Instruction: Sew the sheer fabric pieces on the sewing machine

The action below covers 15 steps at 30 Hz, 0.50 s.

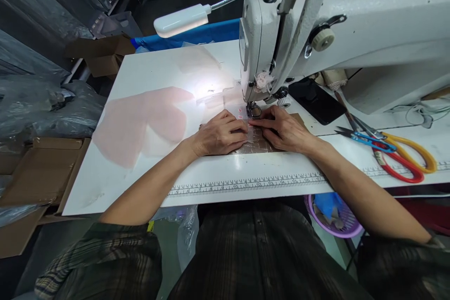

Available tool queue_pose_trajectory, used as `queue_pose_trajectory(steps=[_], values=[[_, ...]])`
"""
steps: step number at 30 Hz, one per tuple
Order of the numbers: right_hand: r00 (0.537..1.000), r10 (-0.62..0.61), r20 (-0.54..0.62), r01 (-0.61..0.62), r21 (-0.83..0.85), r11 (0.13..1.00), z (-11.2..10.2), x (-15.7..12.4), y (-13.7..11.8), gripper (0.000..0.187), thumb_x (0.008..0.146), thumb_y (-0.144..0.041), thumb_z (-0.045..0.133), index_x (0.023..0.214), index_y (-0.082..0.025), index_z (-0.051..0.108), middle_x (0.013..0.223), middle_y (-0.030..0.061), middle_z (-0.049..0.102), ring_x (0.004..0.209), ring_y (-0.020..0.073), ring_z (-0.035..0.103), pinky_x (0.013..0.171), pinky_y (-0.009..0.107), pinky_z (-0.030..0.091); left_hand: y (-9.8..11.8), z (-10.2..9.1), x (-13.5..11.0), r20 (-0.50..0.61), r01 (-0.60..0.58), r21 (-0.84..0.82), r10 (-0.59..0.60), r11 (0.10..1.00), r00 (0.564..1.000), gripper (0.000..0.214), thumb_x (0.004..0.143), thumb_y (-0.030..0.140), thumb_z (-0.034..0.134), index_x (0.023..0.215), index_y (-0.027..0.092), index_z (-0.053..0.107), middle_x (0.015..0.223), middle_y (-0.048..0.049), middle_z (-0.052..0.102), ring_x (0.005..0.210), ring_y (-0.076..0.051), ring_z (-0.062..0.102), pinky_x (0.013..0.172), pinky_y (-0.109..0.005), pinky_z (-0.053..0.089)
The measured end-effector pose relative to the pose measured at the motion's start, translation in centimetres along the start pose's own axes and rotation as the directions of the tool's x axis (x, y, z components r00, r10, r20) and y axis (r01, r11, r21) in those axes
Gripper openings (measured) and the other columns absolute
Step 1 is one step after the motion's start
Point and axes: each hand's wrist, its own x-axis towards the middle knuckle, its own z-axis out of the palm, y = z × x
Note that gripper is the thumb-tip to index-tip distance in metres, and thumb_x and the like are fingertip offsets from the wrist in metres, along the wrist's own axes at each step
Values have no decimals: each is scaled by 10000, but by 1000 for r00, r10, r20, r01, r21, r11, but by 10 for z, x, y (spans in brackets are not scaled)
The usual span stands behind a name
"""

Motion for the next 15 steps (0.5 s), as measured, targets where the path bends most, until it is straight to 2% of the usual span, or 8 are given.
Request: queue_pose_trajectory(steps=[6,11,15], values=[[1000,-2,-7,2,-2,1000,-1,0,-1,439,898,-158,502,1266,-239,728,1072,129,609,1002,270,572,957,504,525,6,-4,5,9,-49,23,49,999,999,172,972,173,572,861,181,703,925,-38,757,770,-148,650,777,-329,494],[996,-85,7,85,-24,996,-2,1,-2,408,915,-162,491,1213,-253,755,1071,135,622,990,271,569,908,499,536,10,-16,10,115,-103,17,100,995,988,187,931,155,547,866,155,722,940,-75,743,796,-180,668,751,-321,541],[996,-83,22,84,-58,995,-4,1,-5,388,929,-175,493,1211,-219,756,1068,149,626,964,274,571,890,502,533,8,-22,13,160,-110,-19,112,994,981,170,878,191,564,897,152,729,960,-83,733,791,-192,663,751,-335,558]])
